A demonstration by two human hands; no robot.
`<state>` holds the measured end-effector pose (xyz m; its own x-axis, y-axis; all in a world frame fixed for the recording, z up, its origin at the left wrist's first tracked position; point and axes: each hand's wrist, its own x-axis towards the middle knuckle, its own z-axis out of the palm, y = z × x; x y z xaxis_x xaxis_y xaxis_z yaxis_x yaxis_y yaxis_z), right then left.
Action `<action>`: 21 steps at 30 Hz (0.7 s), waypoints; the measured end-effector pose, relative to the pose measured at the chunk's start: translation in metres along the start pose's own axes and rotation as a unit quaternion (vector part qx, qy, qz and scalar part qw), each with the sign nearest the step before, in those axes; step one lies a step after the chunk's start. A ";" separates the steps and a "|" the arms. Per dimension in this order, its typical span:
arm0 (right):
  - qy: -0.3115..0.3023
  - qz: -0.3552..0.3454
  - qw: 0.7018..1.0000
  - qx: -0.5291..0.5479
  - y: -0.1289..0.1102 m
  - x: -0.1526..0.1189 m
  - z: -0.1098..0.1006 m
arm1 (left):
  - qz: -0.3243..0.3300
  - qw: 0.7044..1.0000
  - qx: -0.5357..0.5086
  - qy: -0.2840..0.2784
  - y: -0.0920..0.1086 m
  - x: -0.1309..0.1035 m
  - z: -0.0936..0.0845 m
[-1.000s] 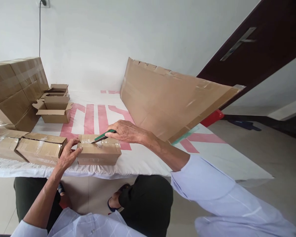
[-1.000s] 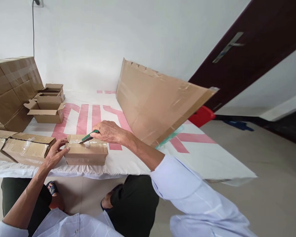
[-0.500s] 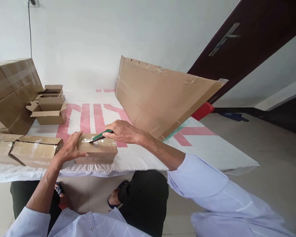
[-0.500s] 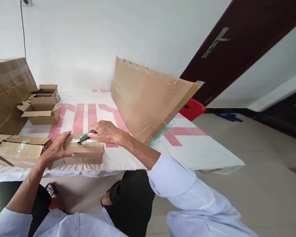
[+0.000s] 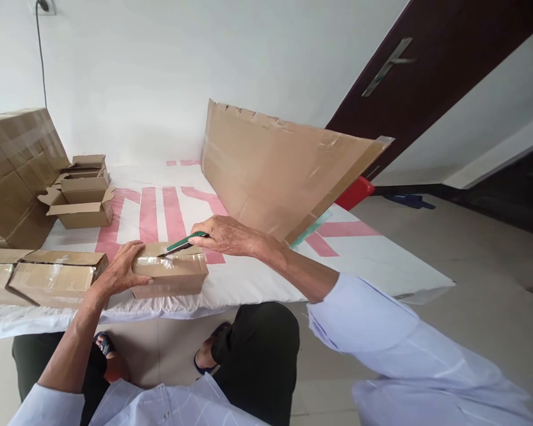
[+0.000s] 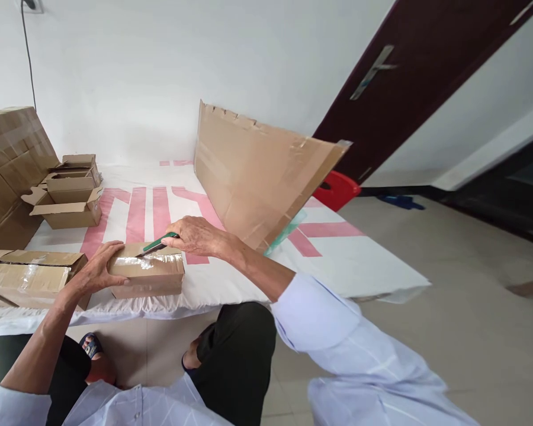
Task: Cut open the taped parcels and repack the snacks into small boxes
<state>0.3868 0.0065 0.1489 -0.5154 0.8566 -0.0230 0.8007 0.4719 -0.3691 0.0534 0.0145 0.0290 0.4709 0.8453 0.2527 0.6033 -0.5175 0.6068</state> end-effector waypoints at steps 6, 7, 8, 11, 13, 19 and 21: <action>0.024 -0.001 1.000 0.017 0.021 -0.019 -0.006 | 0.002 1.000 0.002 0.002 0.000 -0.002 -0.001; 0.023 0.001 1.000 0.018 0.024 -0.021 -0.006 | 0.002 1.000 0.003 0.000 0.000 -0.003 -0.001; 0.023 0.004 1.000 0.020 0.026 -0.023 -0.005 | 0.003 1.000 0.004 -0.001 0.000 -0.003 -0.001; 0.026 0.004 0.999 0.031 0.030 -0.025 0.000 | 0.003 1.000 0.006 -0.004 0.001 -0.002 -0.001; 0.031 0.000 0.999 0.033 0.029 -0.024 0.004 | 0.003 1.000 0.005 -0.007 0.002 -0.001 -0.001; 0.012 -0.001 1.000 0.012 0.009 -0.010 0.014 | 0.001 1.000 0.012 -0.007 0.007 0.000 -0.002; 0.012 0.010 1.000 0.008 0.007 -0.012 0.013 | 0.001 1.000 0.017 -0.011 0.007 0.000 -0.003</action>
<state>0.3946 -0.0028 0.1341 -0.4914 0.8709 -0.0076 0.8057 0.4513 -0.3837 0.0555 0.0119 0.0358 0.4859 0.8411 0.2374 0.6231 -0.5239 0.5807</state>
